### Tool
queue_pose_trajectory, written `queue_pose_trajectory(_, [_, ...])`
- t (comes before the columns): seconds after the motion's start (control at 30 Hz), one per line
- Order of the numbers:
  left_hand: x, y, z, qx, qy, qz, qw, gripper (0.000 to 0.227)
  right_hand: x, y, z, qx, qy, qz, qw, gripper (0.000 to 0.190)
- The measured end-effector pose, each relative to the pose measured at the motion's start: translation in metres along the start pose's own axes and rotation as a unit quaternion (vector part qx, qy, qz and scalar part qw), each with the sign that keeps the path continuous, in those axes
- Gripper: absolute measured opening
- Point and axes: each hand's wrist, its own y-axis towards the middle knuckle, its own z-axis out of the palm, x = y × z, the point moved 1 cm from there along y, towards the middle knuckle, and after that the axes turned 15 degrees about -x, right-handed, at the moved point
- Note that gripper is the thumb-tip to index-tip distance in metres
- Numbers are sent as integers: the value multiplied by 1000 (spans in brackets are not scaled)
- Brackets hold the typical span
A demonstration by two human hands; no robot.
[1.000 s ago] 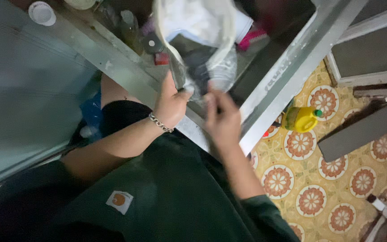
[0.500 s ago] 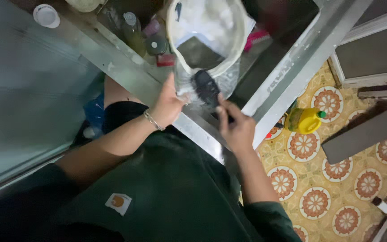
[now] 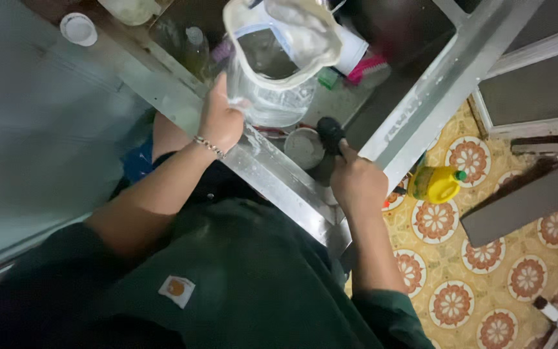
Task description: The person cleans a cap in a sink using a brush and water. They apply soap, scrub the inside and outside of the hat with the brush, and then rinse it under the faucet.
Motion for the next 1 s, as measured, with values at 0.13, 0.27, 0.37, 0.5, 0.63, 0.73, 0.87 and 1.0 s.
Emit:
queue_pose_trajectory(0.13, [-52, -9, 7, 35, 47, -45, 997, 83, 13, 31, 44, 134, -109, -72, 982, 28])
queue_pose_trajectory(0.27, [-125, -44, -2, 34, 73, -9, 997, 86, 60, 56, 5, 65, 144, -37, 987, 35])
queue_pose_trajectory(0.37, [-114, -58, 6, 99, 172, 40, 979, 70, 54, 64, 22, 149, 439, 141, 875, 82])
queue_pose_trajectory(0.5, [-78, -49, 46, 158, 266, 250, 917, 71, 61, 77, 93, 245, 717, 169, 631, 132])
queue_pose_trajectory(0.63, [-127, -2, 53, 307, 287, 248, 873, 62, 45, 105, 146, 125, 643, 410, 635, 21])
queue_pose_trajectory(0.73, [-152, 65, 45, 253, 340, 191, 886, 44, 79, 120, 61, 94, 647, 426, 626, 30])
queue_pose_trajectory(0.87, [-221, 140, 39, 101, 331, 145, 927, 109, 29, 134, 166, 23, 749, 379, 544, 74])
queue_pose_trajectory(1.0, [-146, 287, 74, -68, 444, 216, 867, 84, 36, 147, 153, 10, 746, 414, 522, 67])
